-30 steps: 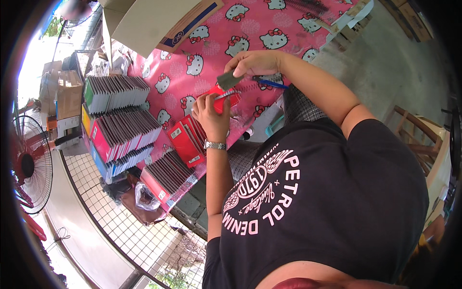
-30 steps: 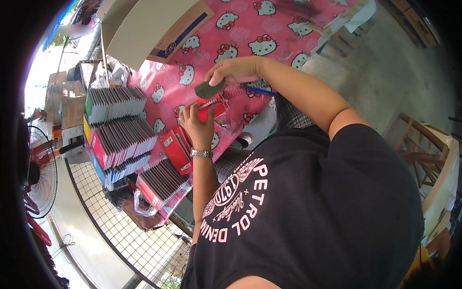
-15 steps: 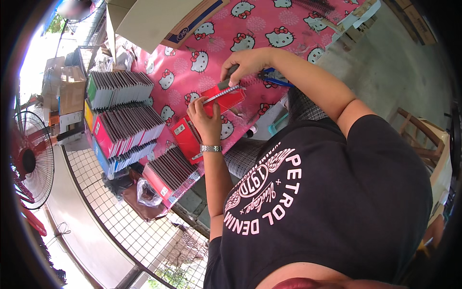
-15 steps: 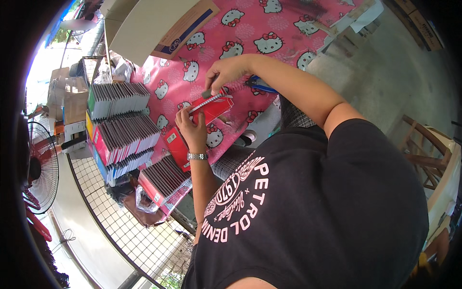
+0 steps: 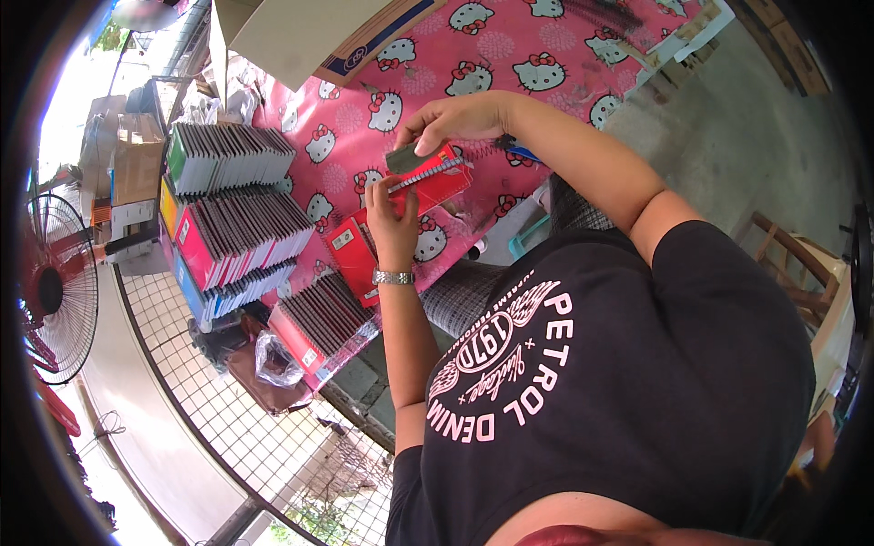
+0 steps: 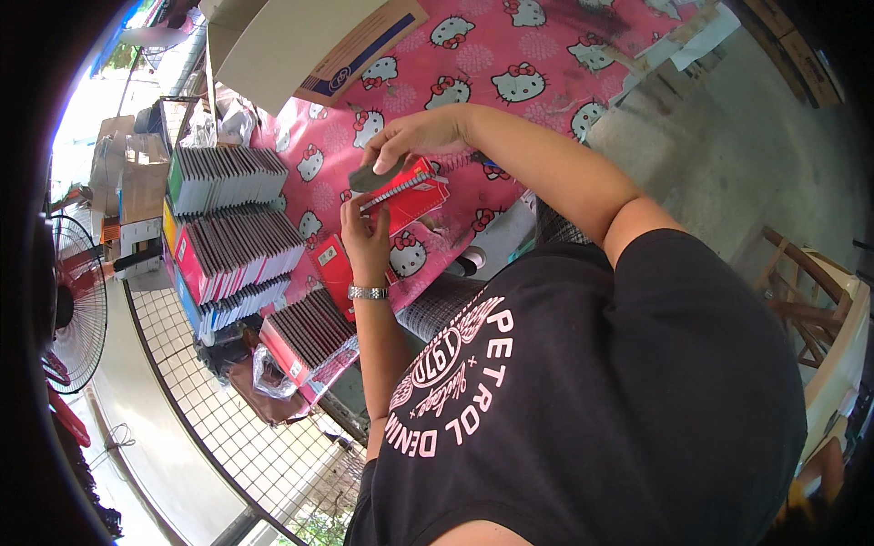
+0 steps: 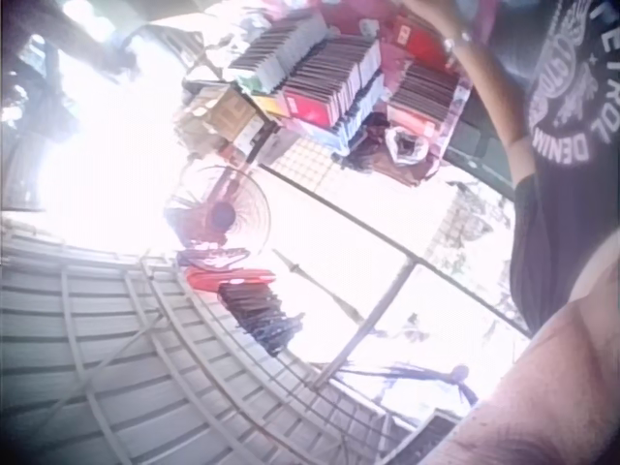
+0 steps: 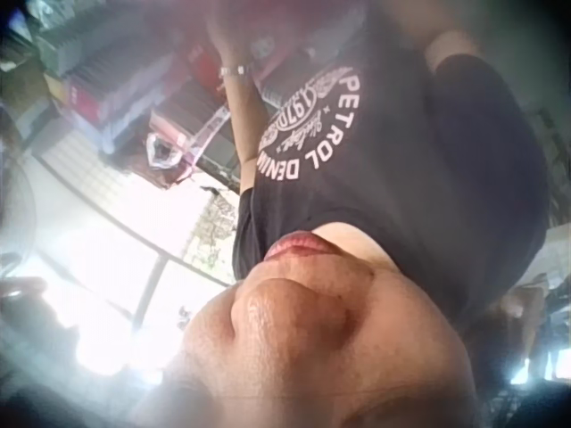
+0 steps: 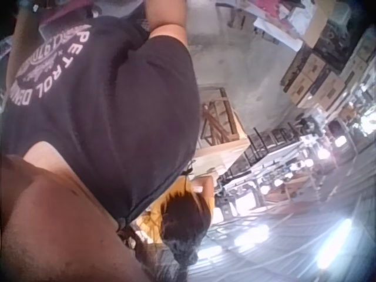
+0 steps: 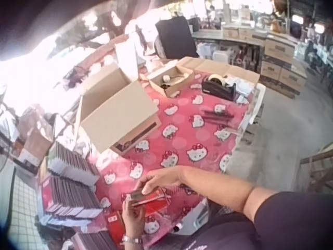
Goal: The person uses small blue pliers to adjust the spiral binding of red notebooks and places them into stacks on a table.
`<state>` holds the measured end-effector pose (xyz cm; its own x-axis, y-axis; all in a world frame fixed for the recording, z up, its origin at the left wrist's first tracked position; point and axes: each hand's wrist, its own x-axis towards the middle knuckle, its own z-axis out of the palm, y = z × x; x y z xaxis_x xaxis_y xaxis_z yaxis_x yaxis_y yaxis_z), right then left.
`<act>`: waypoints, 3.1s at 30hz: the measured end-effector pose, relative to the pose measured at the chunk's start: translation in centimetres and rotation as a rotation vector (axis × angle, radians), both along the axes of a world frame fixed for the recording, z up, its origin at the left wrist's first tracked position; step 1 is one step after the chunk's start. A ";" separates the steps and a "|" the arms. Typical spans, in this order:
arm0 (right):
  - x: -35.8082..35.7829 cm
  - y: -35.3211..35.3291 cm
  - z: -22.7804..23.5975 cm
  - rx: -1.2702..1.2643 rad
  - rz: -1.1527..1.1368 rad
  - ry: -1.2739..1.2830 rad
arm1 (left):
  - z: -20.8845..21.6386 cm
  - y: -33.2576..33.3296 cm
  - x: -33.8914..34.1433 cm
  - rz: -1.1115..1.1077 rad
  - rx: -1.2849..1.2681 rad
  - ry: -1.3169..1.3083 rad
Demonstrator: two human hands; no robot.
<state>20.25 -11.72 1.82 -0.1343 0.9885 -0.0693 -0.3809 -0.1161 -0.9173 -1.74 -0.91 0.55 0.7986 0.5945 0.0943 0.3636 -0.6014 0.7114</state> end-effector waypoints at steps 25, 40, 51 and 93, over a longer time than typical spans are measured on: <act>1.5 0.4 0.7 -0.010 -0.115 -0.194 | -2.6 1.4 -0.4 0.002 -0.243 -0.207; 2.3 -8.4 -7.1 -0.052 -0.946 -1.650 | -3.2 0.9 -0.9 0.088 -0.283 -0.249; -7.1 -14.4 -4.5 0.029 -0.709 -1.382 | -3.2 -0.6 -0.3 0.186 -0.185 -0.267; -7.9 -7.7 0.5 -0.041 -0.488 -0.787 | 1.9 0.2 -2.8 0.225 0.223 -0.446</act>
<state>12.33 -19.43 2.33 0.3972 0.9177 -0.0004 0.3347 -0.1452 -0.9311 -4.57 -0.71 2.46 0.5077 0.6730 0.5379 0.1933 -0.6974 0.6901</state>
